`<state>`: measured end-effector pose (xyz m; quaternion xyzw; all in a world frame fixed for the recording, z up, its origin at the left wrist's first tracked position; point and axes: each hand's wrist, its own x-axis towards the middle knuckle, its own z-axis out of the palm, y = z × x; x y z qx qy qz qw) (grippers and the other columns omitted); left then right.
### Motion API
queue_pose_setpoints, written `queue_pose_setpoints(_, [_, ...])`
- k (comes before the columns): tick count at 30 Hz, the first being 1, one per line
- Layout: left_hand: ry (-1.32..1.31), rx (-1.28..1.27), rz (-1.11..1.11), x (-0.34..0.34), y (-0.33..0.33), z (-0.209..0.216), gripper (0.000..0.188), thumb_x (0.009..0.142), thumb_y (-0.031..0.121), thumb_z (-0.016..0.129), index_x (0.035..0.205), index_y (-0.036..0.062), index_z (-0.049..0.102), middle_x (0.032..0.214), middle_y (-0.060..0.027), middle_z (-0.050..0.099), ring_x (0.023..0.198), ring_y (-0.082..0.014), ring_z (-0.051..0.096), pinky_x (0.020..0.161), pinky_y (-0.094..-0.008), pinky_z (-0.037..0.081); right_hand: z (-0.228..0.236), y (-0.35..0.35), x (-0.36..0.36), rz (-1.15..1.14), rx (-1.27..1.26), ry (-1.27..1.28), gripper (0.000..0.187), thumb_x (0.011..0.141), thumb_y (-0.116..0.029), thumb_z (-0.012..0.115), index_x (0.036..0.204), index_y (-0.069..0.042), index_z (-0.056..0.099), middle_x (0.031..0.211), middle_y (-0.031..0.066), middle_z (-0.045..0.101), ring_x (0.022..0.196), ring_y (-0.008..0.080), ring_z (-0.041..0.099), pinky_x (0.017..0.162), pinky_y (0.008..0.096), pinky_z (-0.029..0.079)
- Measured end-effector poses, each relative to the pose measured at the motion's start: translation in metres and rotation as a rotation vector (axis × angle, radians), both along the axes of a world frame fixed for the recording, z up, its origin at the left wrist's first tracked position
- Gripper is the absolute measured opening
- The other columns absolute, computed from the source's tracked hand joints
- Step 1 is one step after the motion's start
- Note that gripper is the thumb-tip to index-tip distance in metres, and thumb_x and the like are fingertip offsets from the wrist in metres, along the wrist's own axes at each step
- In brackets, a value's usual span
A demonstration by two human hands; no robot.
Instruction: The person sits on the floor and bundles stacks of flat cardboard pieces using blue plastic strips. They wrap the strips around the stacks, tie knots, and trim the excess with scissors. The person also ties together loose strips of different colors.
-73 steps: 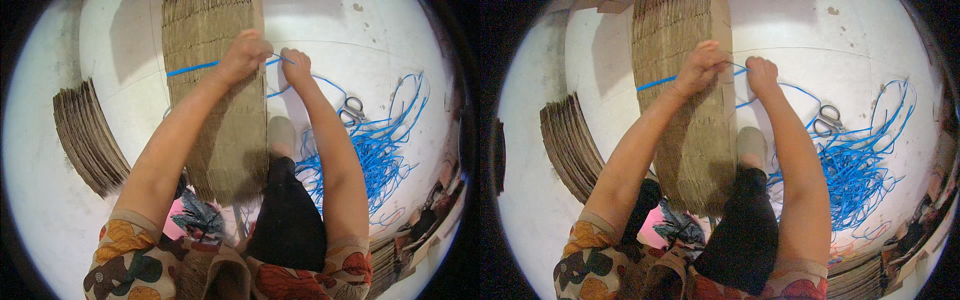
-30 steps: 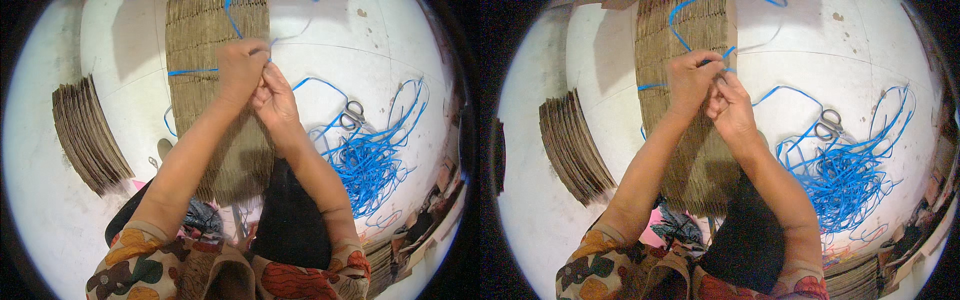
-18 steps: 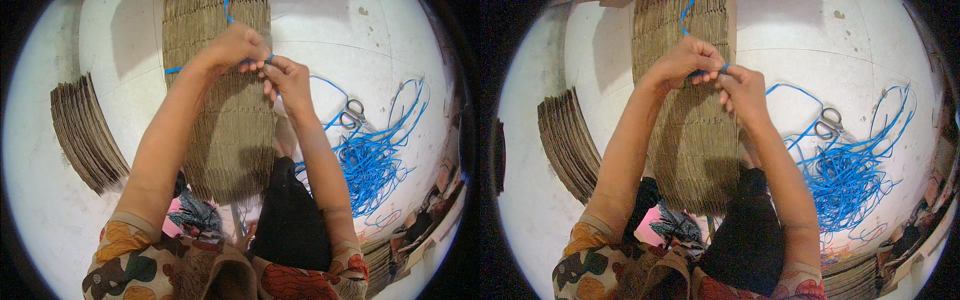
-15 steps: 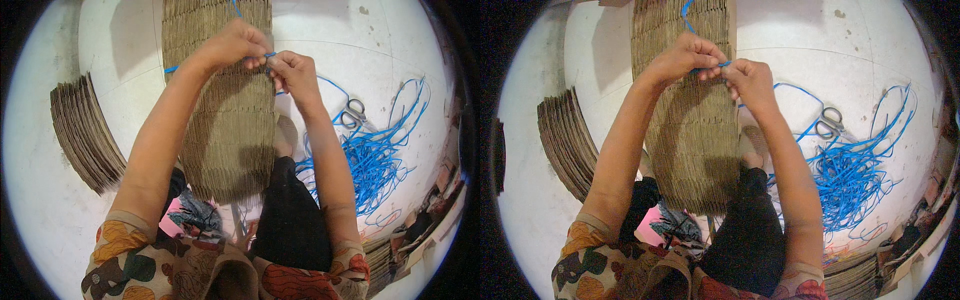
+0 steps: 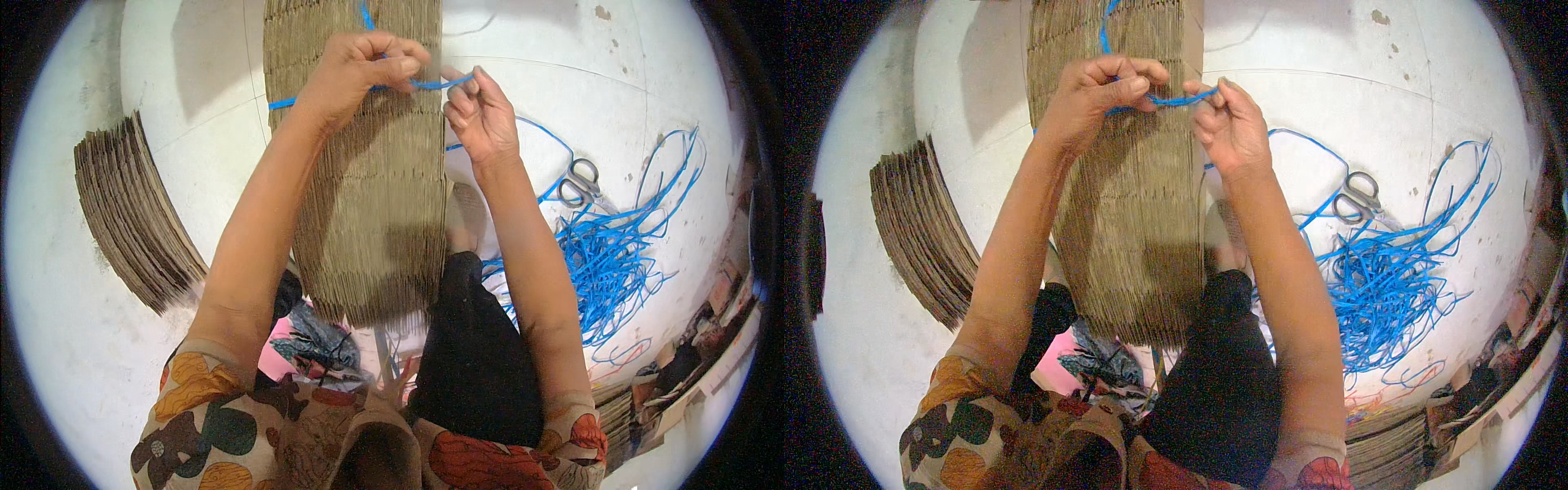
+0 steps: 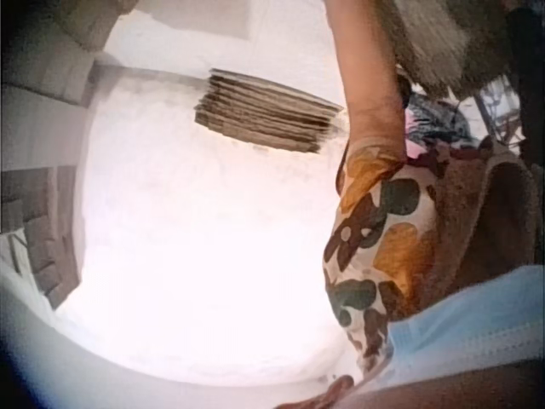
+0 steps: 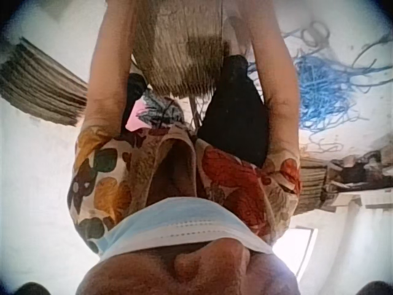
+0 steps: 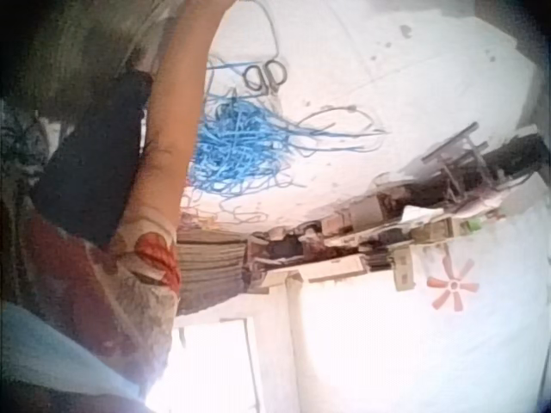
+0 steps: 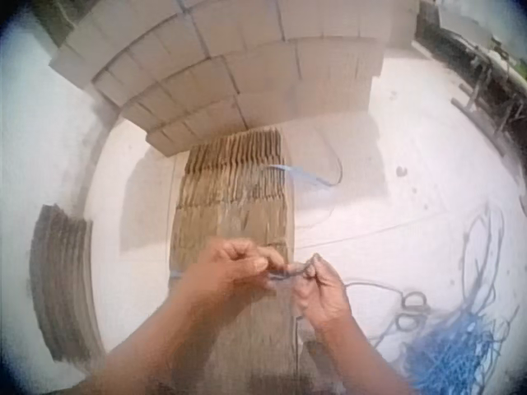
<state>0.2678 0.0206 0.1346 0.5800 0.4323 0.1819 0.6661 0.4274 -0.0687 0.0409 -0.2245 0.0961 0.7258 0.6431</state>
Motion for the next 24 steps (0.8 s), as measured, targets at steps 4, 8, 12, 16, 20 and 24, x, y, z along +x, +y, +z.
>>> queue_pose_setpoints(4, [-0.270,-0.295,0.063,0.004,-0.002,-0.010,0.026,0.088,0.027,0.054,0.071,0.0070,0.049,0.063,-0.0012,0.049,0.058,-0.0119,0.052,0.048,-0.0225,0.040,0.012,0.013,-0.001,0.144,-0.025,-0.138,0.026,0.088,-0.027,0.053,0.069,-0.011,0.045,0.065,0.0070,0.053,0.040,0.0085,0.035,0.033,0.0208,0.028])
queue_pose_setpoints(8, [-0.135,-0.419,-0.010,0.001,0.008,-0.016,0.031,0.091,0.030,0.049,0.068,0.0091,0.045,0.058,0.0016,0.043,0.049,-0.0075,0.039,0.042,-0.0204,0.031,0.020,0.021,0.008,0.334,-0.062,-0.438,0.024,0.089,-0.023,0.051,0.070,-0.012,0.042,0.055,-0.0020,0.041,0.036,0.0044,0.028,0.030,0.0186,0.021])
queue_pose_setpoints(12, [-0.011,-0.040,-0.198,-0.015,0.016,-0.013,0.033,0.092,0.029,0.047,0.066,0.0093,0.043,0.054,0.0033,0.037,0.046,-0.0056,0.032,0.040,-0.0219,0.024,0.012,0.023,0.011,0.448,-0.088,-0.629,0.023,0.089,-0.022,0.050,0.072,-0.013,0.039,0.053,-0.0042,0.037,0.038,0.0034,0.027,0.030,0.0165,0.023])
queue_pose_setpoints(16, [-0.038,0.081,-0.058,-0.016,0.005,-0.032,0.035,0.092,0.028,0.046,0.064,0.0086,0.042,0.053,0.0038,0.035,0.045,-0.0054,0.031,0.040,-0.0218,0.024,0.018,0.019,0.008,0.438,-0.048,-0.611,0.012,0.085,-0.015,0.054,0.086,-0.004,0.049,0.060,-0.0010,0.043,0.044,0.0062,0.037,0.039,0.0207,0.039])
queue_pose_setpoints(20, [-0.054,0.141,-0.047,-0.018,0.004,-0.034,0.035,0.092,0.026,0.047,0.062,0.0081,0.043,0.052,0.0036,0.036,0.044,-0.0051,0.031,0.040,-0.0213,0.024,0.025,0.006,0.016,0.642,0.101,-1.224,0.012,0.075,-0.007,0.062,0.083,0.002,0.060,0.064,0.0010,0.050,0.048,0.0096,0.044,0.044,0.0236,0.042])
queue_pose_setpoints(24, [-0.088,0.174,-0.048,-0.018,0.004,-0.034,0.036,0.092,0.027,0.048,0.061,0.0080,0.044,0.051,0.0037,0.036,0.043,-0.0048,0.031,0.039,-0.0213,0.023,0.023,0.000,0.012,0.416,0.089,-1.135,0.012,0.076,-0.008,0.062,0.069,0.002,0.061,0.076,0.0077,0.059,0.050,0.0134,0.050,0.043,0.0258,0.042])
